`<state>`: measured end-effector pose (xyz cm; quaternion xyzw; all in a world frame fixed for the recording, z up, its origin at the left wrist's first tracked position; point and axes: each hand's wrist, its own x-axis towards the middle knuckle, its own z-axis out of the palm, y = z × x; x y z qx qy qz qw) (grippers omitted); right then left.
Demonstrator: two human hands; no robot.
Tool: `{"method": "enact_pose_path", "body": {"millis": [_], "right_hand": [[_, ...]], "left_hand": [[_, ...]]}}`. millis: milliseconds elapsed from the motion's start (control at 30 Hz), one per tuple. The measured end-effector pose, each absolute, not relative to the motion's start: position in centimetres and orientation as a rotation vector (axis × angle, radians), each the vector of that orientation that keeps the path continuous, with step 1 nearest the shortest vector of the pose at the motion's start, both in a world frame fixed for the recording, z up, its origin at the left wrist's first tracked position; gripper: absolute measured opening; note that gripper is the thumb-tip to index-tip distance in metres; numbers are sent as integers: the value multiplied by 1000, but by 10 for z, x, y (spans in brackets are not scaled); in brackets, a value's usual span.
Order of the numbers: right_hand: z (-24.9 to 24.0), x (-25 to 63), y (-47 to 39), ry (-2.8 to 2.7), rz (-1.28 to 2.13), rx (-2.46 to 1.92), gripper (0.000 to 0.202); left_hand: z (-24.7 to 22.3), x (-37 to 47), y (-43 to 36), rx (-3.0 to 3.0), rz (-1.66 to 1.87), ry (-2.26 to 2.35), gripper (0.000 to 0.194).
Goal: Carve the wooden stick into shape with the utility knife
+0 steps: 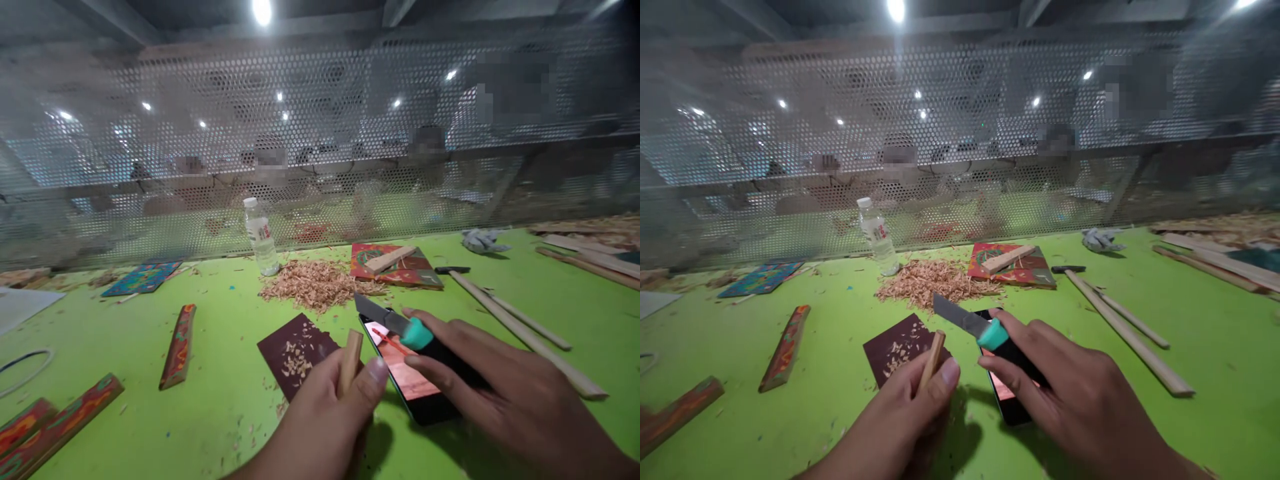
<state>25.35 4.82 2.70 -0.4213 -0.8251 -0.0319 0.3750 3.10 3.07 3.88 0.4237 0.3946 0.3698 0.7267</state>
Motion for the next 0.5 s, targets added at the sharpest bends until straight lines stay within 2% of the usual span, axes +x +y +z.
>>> {"method": "enact_pose_path", "body": {"millis": [267,433,500], "right_hand": [[25,248,53,-2153,-21,-991,33],[27,249,52,-2148,-28,-950,35],[28,251,53,-2186,18,-908,36]], "left_hand": [[41,27,24,813,752,937,55],[41,18,26,1020,826,995,65],[40,16,27,1117,868,964,62]]}}
